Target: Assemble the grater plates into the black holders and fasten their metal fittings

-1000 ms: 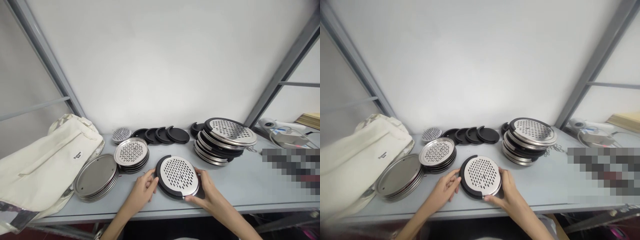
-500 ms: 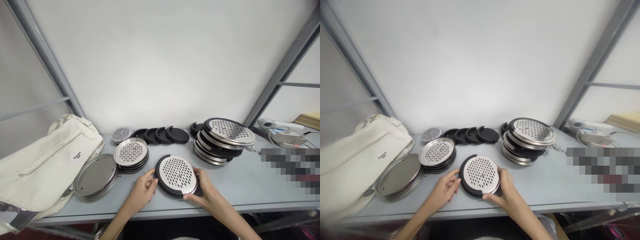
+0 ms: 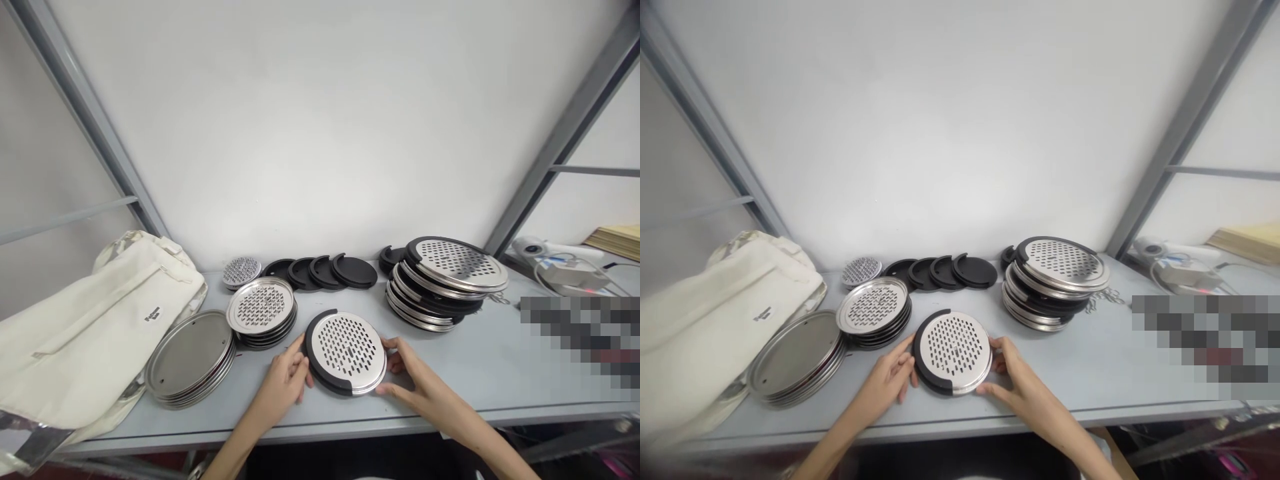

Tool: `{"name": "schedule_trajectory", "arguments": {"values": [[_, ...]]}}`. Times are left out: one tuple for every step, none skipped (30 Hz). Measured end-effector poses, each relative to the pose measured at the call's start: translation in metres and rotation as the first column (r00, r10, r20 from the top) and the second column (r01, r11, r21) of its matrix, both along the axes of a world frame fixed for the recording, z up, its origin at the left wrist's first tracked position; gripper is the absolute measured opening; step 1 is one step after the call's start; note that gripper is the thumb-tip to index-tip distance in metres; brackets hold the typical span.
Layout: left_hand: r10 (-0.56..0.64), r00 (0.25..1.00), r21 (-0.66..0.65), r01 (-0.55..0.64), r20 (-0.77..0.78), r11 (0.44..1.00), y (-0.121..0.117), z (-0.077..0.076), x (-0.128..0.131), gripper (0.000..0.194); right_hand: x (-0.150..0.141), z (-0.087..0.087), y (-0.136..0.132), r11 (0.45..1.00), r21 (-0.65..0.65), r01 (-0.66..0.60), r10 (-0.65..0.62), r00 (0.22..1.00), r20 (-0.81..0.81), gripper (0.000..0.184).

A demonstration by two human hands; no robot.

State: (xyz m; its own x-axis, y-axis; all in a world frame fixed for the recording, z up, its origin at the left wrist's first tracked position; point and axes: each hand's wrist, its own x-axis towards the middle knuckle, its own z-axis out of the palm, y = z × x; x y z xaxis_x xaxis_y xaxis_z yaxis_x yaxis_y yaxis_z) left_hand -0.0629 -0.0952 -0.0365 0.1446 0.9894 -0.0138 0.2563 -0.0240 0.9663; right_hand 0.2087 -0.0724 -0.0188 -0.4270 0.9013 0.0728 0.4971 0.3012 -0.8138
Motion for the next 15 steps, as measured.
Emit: {"name": "schedule_trajectory", "arguments": {"values": [[0.0, 1.0, -0.007, 0.0, -0.003, 1.0, 0.0, 0.0, 0.0, 0.062, 0.0, -0.001, 0.0, 1.0, 0.016, 0.014, -0.014, 1.0, -0.006, 0.042], [0.0, 1.0, -0.014, 0.0, -0.007, 1.0, 0.0, 0.0, 0.0, 0.061, -0.001, -0.003, 0.001, 0.999, 0.027, 0.027, -0.026, 1.0, -0.011, 0.041], [0.001, 1.0, -0.021, -0.001, -0.013, 1.0, 0.0, 0.0, -0.001, 0.061, -0.001, -0.003, 0.002, 0.999, 0.032, 0.04, -0.04, 0.999, -0.014, 0.041], [0.001, 1.0, -0.026, -0.002, -0.021, 1.0, 0.0, 0.0, -0.001, 0.062, -0.002, -0.004, 0.002, 0.998, 0.031, 0.051, -0.051, 0.999, -0.015, 0.041], [0.003, 1.0, -0.029, -0.003, -0.028, 1.0, 0.0, 0.0, -0.001, 0.062, -0.003, -0.003, 0.003, 0.998, 0.028, 0.062, -0.061, 0.998, -0.017, 0.041], [0.005, 0.999, -0.029, -0.006, -0.036, 1.0, 0.0, 0.001, -0.001, 0.063, -0.004, -0.003, 0.004, 0.997, 0.024, 0.068, -0.068, 0.997, -0.021, 0.042], [0.009, 0.999, -0.028, -0.01, -0.041, 1.0, 0.0, 0.001, -0.001, 0.063, -0.005, -0.003, 0.005, 0.997, 0.02, 0.072, -0.071, 0.997, -0.029, 0.042], [0.014, 0.999, -0.023, -0.015, -0.046, 1.0, -0.001, 0.002, -0.002, 0.064, -0.005, -0.003, 0.006, 0.997, 0.02, 0.07, -0.069, 0.997, -0.041, 0.042], [0.02, 0.998, -0.017, -0.021, -0.052, 1.0, -0.001, 0.002, -0.002, 0.064, -0.005, -0.004, 0.007, 0.998, 0.021, 0.066, -0.065, 0.996, -0.053, 0.043], [0.025, 0.998, -0.011, -0.026, -0.058, 1.0, -0.001, 0.002, -0.002, 0.064, -0.005, -0.005, 0.008, 0.998, 0.023, 0.062, -0.06, 0.996, -0.063, 0.043], [0.028, 0.998, -0.006, -0.029, -0.064, 1.0, -0.001, 0.003, -0.002, 0.063, -0.005, -0.006, 0.008, 0.998, 0.023, 0.059, -0.057, 0.996, -0.067, 0.043], [0.027, 0.997, -0.001, -0.027, -0.071, 1.0, -0.001, 0.002, -0.002, 0.063, -0.005, -0.008, 0.009, 0.998, 0.019, 0.056, -0.054, 0.997, -0.063, 0.043], [0.023, 0.997, 0.003, -0.023, -0.077, 1.0, -0.001, 0.002, -0.002, 0.062, -0.005, -0.01, 0.009, 0.998, 0.015, 0.054, -0.054, 0.997, -0.055, 0.043], [0.018, 0.996, 0.007, -0.017, -0.082, 1.0, 0.0, 0.002, -0.002, 0.061, -0.006, -0.012, 0.009, 0.998, 0.014, 0.056, -0.055, 0.997, -0.047, 0.044], [0.014, 0.996, 0.012, -0.013, -0.088, 1.0, 0.0, 0.001, -0.002, 0.06, -0.006, -0.015, 0.01, 0.998, 0.014, 0.059, -0.058, 0.997, -0.041, 0.044]]}}
